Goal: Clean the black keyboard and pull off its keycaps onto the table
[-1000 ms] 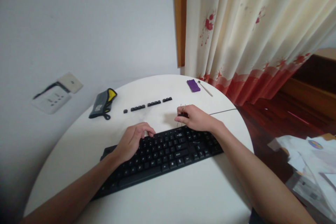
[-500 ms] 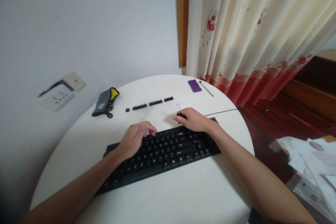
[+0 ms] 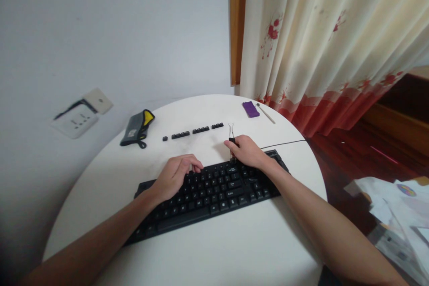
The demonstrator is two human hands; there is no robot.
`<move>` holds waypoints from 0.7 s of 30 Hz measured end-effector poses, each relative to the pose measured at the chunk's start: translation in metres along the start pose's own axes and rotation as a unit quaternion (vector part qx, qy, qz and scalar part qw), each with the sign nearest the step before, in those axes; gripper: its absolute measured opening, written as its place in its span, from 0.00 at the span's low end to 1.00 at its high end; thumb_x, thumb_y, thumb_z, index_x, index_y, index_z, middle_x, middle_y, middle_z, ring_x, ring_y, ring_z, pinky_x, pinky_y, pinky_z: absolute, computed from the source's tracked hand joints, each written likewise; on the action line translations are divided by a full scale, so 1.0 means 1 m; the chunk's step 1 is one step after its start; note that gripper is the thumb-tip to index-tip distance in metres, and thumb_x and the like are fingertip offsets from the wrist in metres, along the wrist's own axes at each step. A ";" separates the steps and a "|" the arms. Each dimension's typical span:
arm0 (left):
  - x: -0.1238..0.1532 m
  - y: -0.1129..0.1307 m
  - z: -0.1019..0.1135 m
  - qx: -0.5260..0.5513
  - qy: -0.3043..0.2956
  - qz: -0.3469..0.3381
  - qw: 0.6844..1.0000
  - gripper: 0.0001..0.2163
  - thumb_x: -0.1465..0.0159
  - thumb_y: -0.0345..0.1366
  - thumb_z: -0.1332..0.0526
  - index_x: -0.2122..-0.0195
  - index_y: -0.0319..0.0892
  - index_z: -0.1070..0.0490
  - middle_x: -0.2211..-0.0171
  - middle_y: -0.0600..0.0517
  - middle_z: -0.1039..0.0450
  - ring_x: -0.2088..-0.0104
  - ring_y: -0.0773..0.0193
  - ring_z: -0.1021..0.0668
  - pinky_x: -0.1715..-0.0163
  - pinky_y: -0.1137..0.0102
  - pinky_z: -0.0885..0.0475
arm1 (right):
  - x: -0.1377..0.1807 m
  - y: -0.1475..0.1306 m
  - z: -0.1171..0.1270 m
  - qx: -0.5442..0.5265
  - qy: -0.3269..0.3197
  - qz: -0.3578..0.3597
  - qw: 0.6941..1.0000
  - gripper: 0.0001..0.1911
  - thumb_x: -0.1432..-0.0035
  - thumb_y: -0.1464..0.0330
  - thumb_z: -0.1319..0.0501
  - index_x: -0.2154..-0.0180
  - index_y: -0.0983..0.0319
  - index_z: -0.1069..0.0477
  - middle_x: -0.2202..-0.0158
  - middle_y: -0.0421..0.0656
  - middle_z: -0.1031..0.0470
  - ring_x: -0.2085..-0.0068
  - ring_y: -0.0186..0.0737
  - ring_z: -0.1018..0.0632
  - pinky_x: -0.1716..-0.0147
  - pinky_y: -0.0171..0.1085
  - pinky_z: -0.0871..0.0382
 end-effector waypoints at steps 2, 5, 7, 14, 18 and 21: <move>0.000 0.001 0.000 -0.009 0.000 -0.003 1.000 0.23 0.27 0.43 0.56 0.65 0.38 0.24 0.71 0.49 0.25 0.68 0.64 0.24 0.65 0.70 0.30 | 0.001 -0.003 0.002 -0.028 0.012 0.006 1.000 0.26 0.34 0.56 0.48 0.79 0.63 0.27 0.79 0.45 0.23 0.75 0.37 0.24 0.69 0.35 0.33; -0.002 0.002 0.001 -0.055 0.004 -0.009 0.998 0.18 0.28 0.39 0.51 0.67 0.39 0.25 0.70 0.50 0.25 0.67 0.65 0.24 0.62 0.69 0.31 | 0.005 -0.012 0.007 -0.079 0.046 0.023 0.996 0.26 0.34 0.56 0.48 0.77 0.64 0.25 0.77 0.45 0.22 0.73 0.37 0.23 0.67 0.34 0.33; -0.002 0.002 0.002 -0.080 0.011 -0.010 0.997 0.12 0.30 0.38 0.46 0.65 0.41 0.25 0.68 0.51 0.25 0.66 0.65 0.25 0.64 0.70 0.31 | 0.009 -0.020 0.007 -0.108 0.070 0.036 0.991 0.25 0.34 0.58 0.47 0.76 0.65 0.24 0.76 0.45 0.21 0.72 0.37 0.24 0.67 0.34 0.33; 0.000 0.002 0.000 -0.094 0.015 -0.019 0.995 0.17 0.43 0.40 0.30 0.57 0.43 0.30 0.60 0.52 0.26 0.61 0.62 0.25 0.64 0.70 0.30 | 0.030 -0.051 -0.022 -0.189 0.078 0.056 0.977 0.19 0.35 0.61 0.44 0.73 0.64 0.25 0.74 0.42 0.22 0.72 0.36 0.25 0.69 0.34 0.33; 0.000 0.007 -0.006 -0.114 -0.023 -0.044 0.992 0.12 0.42 0.38 0.31 0.60 0.43 0.31 0.62 0.53 0.26 0.61 0.62 0.25 0.63 0.69 0.30 | 0.037 -0.055 -0.040 -0.213 0.071 0.056 0.973 0.17 0.36 0.60 0.43 0.73 0.63 0.26 0.75 0.41 0.24 0.71 0.37 0.25 0.70 0.34 0.33; -0.001 0.010 -0.005 -0.115 -0.011 -0.059 0.992 0.07 0.38 0.35 0.34 0.60 0.43 0.30 0.62 0.52 0.26 0.61 0.63 0.25 0.63 0.69 0.30 | 0.036 -0.052 -0.040 -0.214 0.092 0.048 0.971 0.17 0.36 0.60 0.42 0.73 0.64 0.26 0.75 0.41 0.24 0.71 0.37 0.25 0.70 0.34 0.33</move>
Point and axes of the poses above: each hand's wrist, its own x-axis away from the middle knuckle, its own z-axis out of the back of the hand, y = z × x, the point moved 7 cm from there along -x, towards the middle knuckle
